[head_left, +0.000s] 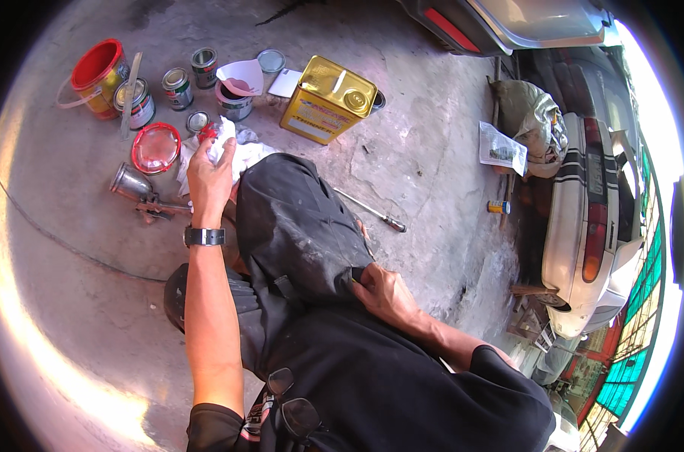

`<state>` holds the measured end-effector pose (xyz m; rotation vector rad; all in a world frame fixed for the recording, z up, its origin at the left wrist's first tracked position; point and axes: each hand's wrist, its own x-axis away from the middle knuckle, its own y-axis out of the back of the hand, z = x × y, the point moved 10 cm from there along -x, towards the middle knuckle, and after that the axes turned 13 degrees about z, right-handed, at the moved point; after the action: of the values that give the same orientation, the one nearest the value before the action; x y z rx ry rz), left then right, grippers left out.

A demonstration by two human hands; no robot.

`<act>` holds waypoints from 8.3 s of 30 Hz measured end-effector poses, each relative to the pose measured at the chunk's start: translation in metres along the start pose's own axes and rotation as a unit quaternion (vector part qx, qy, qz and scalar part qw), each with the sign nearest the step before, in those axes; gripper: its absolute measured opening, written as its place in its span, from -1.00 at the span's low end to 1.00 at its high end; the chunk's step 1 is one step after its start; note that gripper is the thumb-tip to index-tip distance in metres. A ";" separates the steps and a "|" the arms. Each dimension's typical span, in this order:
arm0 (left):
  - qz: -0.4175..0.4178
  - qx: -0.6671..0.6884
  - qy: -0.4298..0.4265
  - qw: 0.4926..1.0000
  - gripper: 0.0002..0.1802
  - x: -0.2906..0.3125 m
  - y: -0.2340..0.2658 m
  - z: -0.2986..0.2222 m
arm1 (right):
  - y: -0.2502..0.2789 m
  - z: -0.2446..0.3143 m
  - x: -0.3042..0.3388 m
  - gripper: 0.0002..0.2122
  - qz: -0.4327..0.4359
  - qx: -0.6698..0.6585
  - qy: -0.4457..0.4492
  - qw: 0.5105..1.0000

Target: The person sits on the floor and cleans hands and a paint sprayer using a cloth and solvent from a yellow tin. The person then stands, walks through the garage, and connects the sprayer to an air compressor.

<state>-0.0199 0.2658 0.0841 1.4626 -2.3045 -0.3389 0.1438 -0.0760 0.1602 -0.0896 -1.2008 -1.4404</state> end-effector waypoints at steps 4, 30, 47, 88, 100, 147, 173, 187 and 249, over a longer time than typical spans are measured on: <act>-0.004 0.002 0.002 1.000 -0.28 0.002 0.002 -0.003 | -0.002 -0.001 0.005 -0.78 0.055 0.089 0.164 0.981; 0.248 0.228 -0.127 0.933 -0.63 0.011 -0.037 -0.061 | 0.192 -0.032 -0.116 -0.76 -0.109 -0.076 0.131 0.982; 0.298 0.122 -0.089 0.942 -0.50 0.018 -0.020 -0.131 | 0.195 0.170 -0.161 -0.73 0.122 -0.162 0.403 0.893; 0.184 -0.424 -0.289 0.838 0.36 -0.071 -0.174 -0.174 | 0.050 -0.144 -0.233 -0.68 0.080 -0.749 0.141 0.642; 0.347 -0.527 -0.339 0.698 0.27 -0.114 -0.263 -0.206 | 0.043 -0.168 -0.238 -0.69 0.051 -0.725 0.114 0.678; 0.461 -0.522 -0.343 0.631 0.08 -0.051 -0.298 -0.214 | 0.150 -0.166 -0.247 -0.49 -0.066 -0.831 0.303 0.461; 0.461 -0.528 -0.382 0.603 0.06 0.001 -0.444 -0.268 | 0.166 -0.290 -0.246 -0.51 -0.177 -0.841 0.311 0.407; 0.455 -0.546 -0.383 0.590 0.05 0.008 -0.459 -0.269 | 0.179 -0.301 -0.217 -0.52 -0.197 -0.837 0.301 0.413; 0.397 -0.356 -0.269 0.802 0.28 -0.048 -0.237 -0.170 | 0.296 0.012 -0.161 -0.46 0.024 -0.644 0.419 0.640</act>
<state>0.2666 0.2090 0.1318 -0.0273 -2.4907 -1.2876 0.4136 0.1115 0.2355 -0.3695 0.7392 -1.7030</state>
